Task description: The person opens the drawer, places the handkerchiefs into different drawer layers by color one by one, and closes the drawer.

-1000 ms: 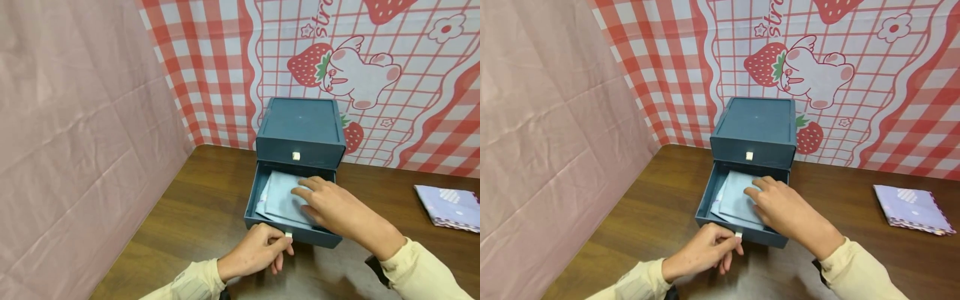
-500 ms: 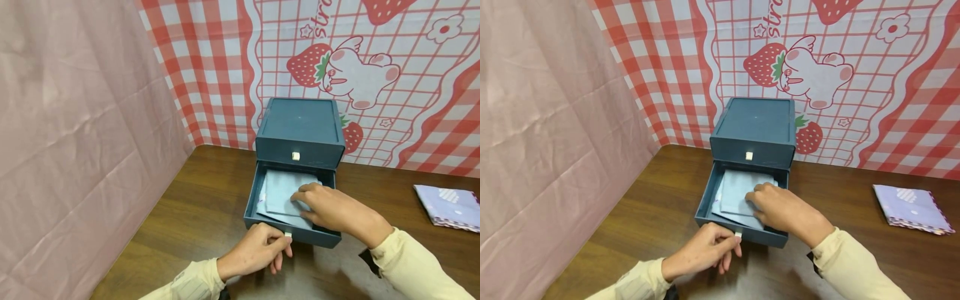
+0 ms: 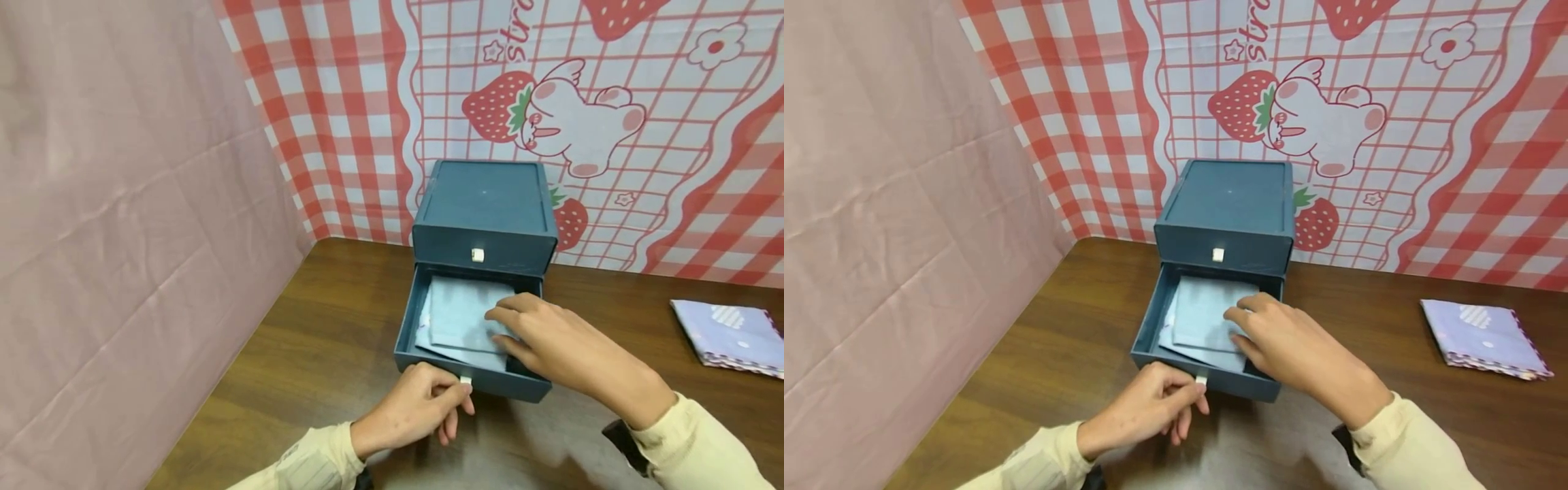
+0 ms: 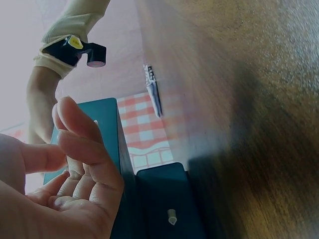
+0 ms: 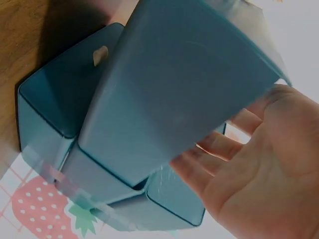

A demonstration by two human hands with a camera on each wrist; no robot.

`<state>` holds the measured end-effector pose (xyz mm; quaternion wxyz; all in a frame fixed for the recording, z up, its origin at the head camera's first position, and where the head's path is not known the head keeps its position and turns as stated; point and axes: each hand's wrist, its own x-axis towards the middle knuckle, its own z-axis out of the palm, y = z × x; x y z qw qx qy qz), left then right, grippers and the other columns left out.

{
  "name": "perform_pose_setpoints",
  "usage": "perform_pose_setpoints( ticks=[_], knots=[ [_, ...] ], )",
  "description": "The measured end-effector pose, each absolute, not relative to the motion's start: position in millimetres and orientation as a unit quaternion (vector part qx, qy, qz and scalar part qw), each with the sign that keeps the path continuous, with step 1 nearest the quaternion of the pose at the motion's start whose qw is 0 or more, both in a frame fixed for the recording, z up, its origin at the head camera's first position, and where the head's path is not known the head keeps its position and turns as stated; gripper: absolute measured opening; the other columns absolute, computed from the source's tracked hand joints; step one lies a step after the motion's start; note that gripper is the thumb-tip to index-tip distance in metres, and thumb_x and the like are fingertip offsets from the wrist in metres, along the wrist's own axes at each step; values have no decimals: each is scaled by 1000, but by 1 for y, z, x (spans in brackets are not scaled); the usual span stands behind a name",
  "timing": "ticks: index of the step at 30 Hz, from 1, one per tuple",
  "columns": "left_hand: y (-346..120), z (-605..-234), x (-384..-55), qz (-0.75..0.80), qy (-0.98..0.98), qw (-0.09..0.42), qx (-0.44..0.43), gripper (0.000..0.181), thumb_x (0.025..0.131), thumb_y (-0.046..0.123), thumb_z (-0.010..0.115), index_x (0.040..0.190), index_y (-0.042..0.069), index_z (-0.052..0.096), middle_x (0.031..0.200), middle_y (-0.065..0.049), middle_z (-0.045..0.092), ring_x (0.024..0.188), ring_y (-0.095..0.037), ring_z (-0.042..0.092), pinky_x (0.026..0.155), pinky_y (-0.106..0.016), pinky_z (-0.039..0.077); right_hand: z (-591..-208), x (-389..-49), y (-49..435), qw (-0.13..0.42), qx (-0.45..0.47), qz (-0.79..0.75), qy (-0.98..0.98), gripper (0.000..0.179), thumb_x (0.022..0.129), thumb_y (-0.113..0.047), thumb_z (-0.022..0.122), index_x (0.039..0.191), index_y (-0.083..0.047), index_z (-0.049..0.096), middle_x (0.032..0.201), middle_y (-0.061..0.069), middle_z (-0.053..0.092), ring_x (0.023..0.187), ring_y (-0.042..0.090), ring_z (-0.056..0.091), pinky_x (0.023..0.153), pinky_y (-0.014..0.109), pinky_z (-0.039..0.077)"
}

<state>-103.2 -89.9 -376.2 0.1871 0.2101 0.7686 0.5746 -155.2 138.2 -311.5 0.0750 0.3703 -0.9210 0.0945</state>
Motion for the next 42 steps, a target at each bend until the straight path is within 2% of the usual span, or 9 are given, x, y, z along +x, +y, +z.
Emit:
perform_pose_setpoints(
  ticks=[9,11,16,17,22,27,32,35,42],
  knots=[
    [-90,-375,-102,580,769,179,199,32,103,22,55,87,2,73,50,1,59,41,-17,60,49,-47,55,-308,-140,157,179,393,104,-896,26,87,-16,77,112,-11,72,109,3,65,95,16,64,70,36,55],
    [-90,-375,-103,582,769,174,199,32,103,23,55,87,1,73,50,1,59,41,-14,59,49,-48,55,-306,-137,162,200,398,108,-889,23,96,-29,68,110,-12,72,107,0,65,94,14,63,69,34,55],
    [-90,-373,-105,589,767,162,197,31,103,23,54,88,3,73,51,1,59,41,-14,59,51,-51,55,-299,-131,176,259,403,115,-870,62,105,-52,25,106,-14,72,103,-5,65,90,8,61,67,30,53],
    [-90,-373,-105,591,766,160,196,31,103,23,54,88,4,73,51,1,59,41,-14,59,51,-52,55,-297,-130,178,270,401,114,-868,63,105,-53,23,105,-14,73,102,-6,65,90,6,61,67,28,53],
    [-90,-371,-108,600,764,141,190,28,103,22,54,88,9,74,51,0,60,41,-13,58,50,-54,54,-287,-129,188,309,389,114,-860,58,106,-52,29,102,-15,73,99,-7,67,90,6,61,71,27,50],
    [-90,-369,-111,607,762,137,182,27,102,22,55,89,9,75,52,-3,61,42,-13,58,49,-54,54,-284,-130,198,303,367,122,-871,54,105,-53,32,106,-17,73,102,-5,68,93,9,61,74,28,48],
    [-90,-369,-115,607,761,142,179,26,102,22,56,92,8,75,53,-5,61,43,-15,59,47,-46,54,-285,-132,212,274,308,123,-903,18,93,-23,71,108,-13,72,103,3,69,95,21,63,80,39,48],
    [-90,-369,-118,607,759,145,182,25,102,21,55,94,9,75,54,-4,62,43,-14,59,48,-47,55,-285,-134,221,255,254,115,-926,28,81,-9,79,107,-8,71,102,12,69,95,31,62,79,52,48],
    [-87,-368,-125,609,757,144,187,24,103,22,55,97,8,74,56,-6,63,45,-16,60,48,-44,55,-283,-141,237,236,190,98,-948,30,81,-9,80,108,0,69,102,25,67,95,42,61,78,62,46]
  ],
)
